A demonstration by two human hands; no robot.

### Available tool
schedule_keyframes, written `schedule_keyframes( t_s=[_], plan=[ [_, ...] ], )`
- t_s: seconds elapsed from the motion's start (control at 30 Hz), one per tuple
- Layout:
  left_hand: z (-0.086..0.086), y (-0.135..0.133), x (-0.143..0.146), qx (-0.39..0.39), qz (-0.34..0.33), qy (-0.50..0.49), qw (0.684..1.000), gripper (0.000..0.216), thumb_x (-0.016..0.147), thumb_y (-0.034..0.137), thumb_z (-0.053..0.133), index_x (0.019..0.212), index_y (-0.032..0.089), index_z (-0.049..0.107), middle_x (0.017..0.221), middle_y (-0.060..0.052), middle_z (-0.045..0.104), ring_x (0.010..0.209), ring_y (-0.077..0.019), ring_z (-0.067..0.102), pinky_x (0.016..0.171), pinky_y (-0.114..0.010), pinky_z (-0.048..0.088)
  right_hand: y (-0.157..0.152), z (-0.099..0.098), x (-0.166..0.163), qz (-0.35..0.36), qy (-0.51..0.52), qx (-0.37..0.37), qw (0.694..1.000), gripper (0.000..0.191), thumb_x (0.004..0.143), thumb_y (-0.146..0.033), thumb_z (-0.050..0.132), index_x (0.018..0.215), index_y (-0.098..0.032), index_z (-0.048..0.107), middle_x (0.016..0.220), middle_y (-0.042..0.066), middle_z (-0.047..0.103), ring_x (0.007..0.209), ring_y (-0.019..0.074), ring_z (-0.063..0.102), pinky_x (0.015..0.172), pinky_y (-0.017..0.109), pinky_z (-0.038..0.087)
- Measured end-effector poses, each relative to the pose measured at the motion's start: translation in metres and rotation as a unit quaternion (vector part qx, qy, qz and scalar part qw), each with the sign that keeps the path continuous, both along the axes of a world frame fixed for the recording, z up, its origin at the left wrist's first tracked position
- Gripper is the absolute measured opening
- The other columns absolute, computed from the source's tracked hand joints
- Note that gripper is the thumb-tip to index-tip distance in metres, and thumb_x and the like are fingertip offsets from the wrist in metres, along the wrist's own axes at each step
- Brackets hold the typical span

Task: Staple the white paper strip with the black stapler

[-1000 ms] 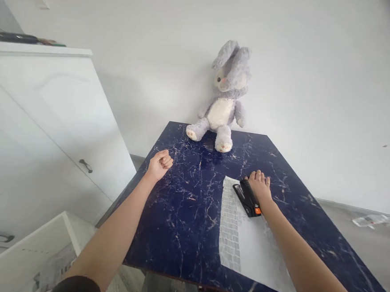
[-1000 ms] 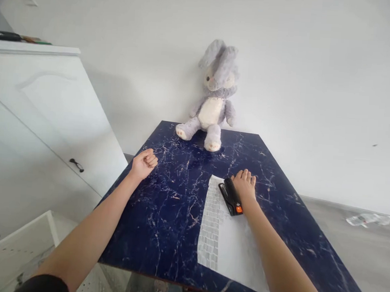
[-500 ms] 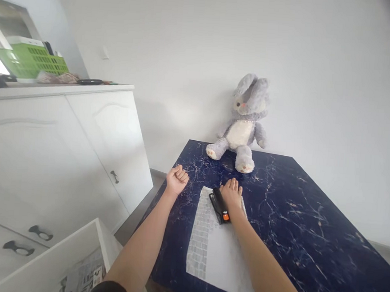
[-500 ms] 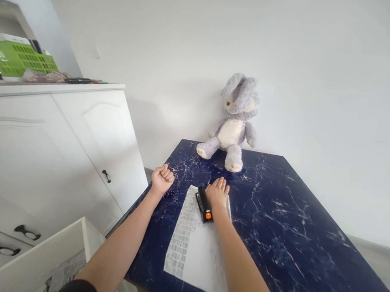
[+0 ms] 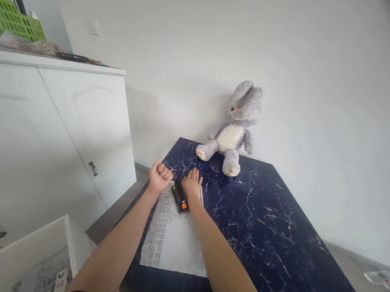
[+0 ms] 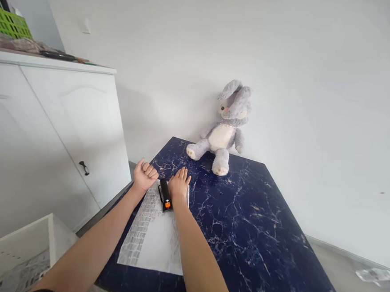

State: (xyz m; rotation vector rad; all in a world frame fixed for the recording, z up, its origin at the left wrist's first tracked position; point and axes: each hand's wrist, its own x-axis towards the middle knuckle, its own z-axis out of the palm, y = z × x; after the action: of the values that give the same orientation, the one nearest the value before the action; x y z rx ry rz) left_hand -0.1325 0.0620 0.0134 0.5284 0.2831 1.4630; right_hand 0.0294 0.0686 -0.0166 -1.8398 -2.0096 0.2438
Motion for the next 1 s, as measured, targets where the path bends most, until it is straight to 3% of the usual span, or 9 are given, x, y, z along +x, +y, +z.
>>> schedule_keyframes(
  t_s=[0.13, 0.23, 0.3, 0.47, 0.6, 0.7, 0.83, 1.0],
  plan=[
    [-0.002, 0.003, 0.003, -0.013, -0.003, -0.001, 1.0, 0.071, 0.101, 0.059, 0.049, 0.059, 0.02, 0.007, 0.049, 0.006, 0.002, 0.041, -0.0092, 0.011, 0.044, -0.027, 0.02, -0.002, 0.009, 0.007, 0.022, 0.041, 0.035, 0.998, 0.052, 0.101, -0.016, 0.028, 0.147, -0.006, 0.049, 0.163, 0.022, 0.038, 0.155, 0.0313, 0.027, 0.124, 0.052, 0.022],
    [0.002, 0.001, 0.006, -0.016, -0.004, 0.003, 1.0, 0.069, 0.102, 0.053, 0.05, 0.058, 0.02, 0.008, 0.048, 0.006, 0.003, 0.041, -0.0094, 0.013, 0.044, -0.027, 0.02, -0.007, 0.019, 0.022, 0.038, 0.076, 0.064, 0.994, 0.043, 0.101, -0.018, 0.03, 0.134, -0.011, 0.057, 0.14, 0.02, 0.059, 0.135, 0.0263, 0.05, 0.114, 0.041, 0.037],
    [0.005, -0.001, 0.008, -0.02, -0.005, 0.009, 1.0, 0.069, 0.102, 0.051, 0.051, 0.058, 0.02, 0.008, 0.048, 0.006, 0.003, 0.041, -0.0095, 0.014, 0.044, -0.027, 0.02, -0.014, 0.023, 0.042, 0.049, 0.09, 0.078, 0.992, 0.037, 0.1, -0.02, 0.034, 0.125, -0.014, 0.06, 0.125, 0.016, 0.065, 0.12, 0.0247, 0.058, 0.105, 0.037, 0.044],
    [0.008, -0.003, 0.012, -0.023, -0.013, 0.0, 1.0, 0.067, 0.102, 0.045, 0.051, 0.058, 0.02, 0.006, 0.05, 0.006, 0.001, 0.04, -0.0094, 0.017, 0.044, -0.027, 0.018, -0.037, 0.024, 0.116, 0.056, 0.093, 0.094, 0.99, 0.024, 0.093, -0.023, 0.043, 0.108, -0.019, 0.06, 0.095, 0.007, 0.065, 0.09, 0.0233, 0.062, 0.085, 0.033, 0.048],
    [0.004, -0.001, 0.016, -0.017, -0.05, -0.015, 0.998, 0.065, 0.104, 0.044, 0.045, 0.058, 0.021, 0.007, 0.051, 0.006, 0.001, 0.04, -0.0099, 0.016, 0.044, -0.028, 0.018, -0.056, 0.016, 0.172, 0.044, 0.08, 0.08, 0.993, 0.017, 0.09, -0.023, 0.042, 0.096, -0.022, 0.058, 0.072, -0.001, 0.057, 0.064, 0.0203, 0.056, 0.07, 0.031, 0.044],
    [0.002, 0.0, 0.017, -0.016, -0.053, -0.025, 0.998, 0.066, 0.105, 0.048, 0.044, 0.058, 0.021, 0.006, 0.05, 0.007, 0.002, 0.04, -0.0099, 0.016, 0.043, -0.028, 0.018, -0.066, 0.01, 0.191, 0.058, 0.073, 0.067, 0.993, 0.015, 0.091, -0.025, 0.041, 0.09, -0.024, 0.056, 0.068, -0.003, 0.054, 0.062, 0.0193, 0.054, 0.068, 0.03, 0.044],
    [0.003, -0.001, 0.015, -0.018, -0.04, -0.034, 0.998, 0.063, 0.106, 0.044, 0.043, 0.059, 0.021, 0.007, 0.05, 0.006, 0.003, 0.04, -0.0099, 0.018, 0.043, -0.027, 0.019, -0.071, 0.003, 0.191, 0.101, 0.053, 0.055, 0.992, 0.015, 0.09, -0.024, 0.042, 0.089, -0.024, 0.058, 0.075, 0.0, 0.058, 0.07, 0.0203, 0.056, 0.072, 0.03, 0.045],
    [0.004, -0.004, 0.017, -0.062, -0.014, -0.04, 0.997, 0.061, 0.105, 0.042, 0.046, 0.06, 0.022, 0.011, 0.048, 0.006, 0.011, 0.039, -0.0098, 0.022, 0.043, -0.027, 0.021, -0.073, -0.004, 0.191, 0.124, 0.044, 0.098, 0.986, 0.018, 0.093, -0.026, 0.044, 0.093, -0.022, 0.062, 0.08, 0.004, 0.062, 0.073, 0.0215, 0.059, 0.073, 0.032, 0.046]
  ],
)
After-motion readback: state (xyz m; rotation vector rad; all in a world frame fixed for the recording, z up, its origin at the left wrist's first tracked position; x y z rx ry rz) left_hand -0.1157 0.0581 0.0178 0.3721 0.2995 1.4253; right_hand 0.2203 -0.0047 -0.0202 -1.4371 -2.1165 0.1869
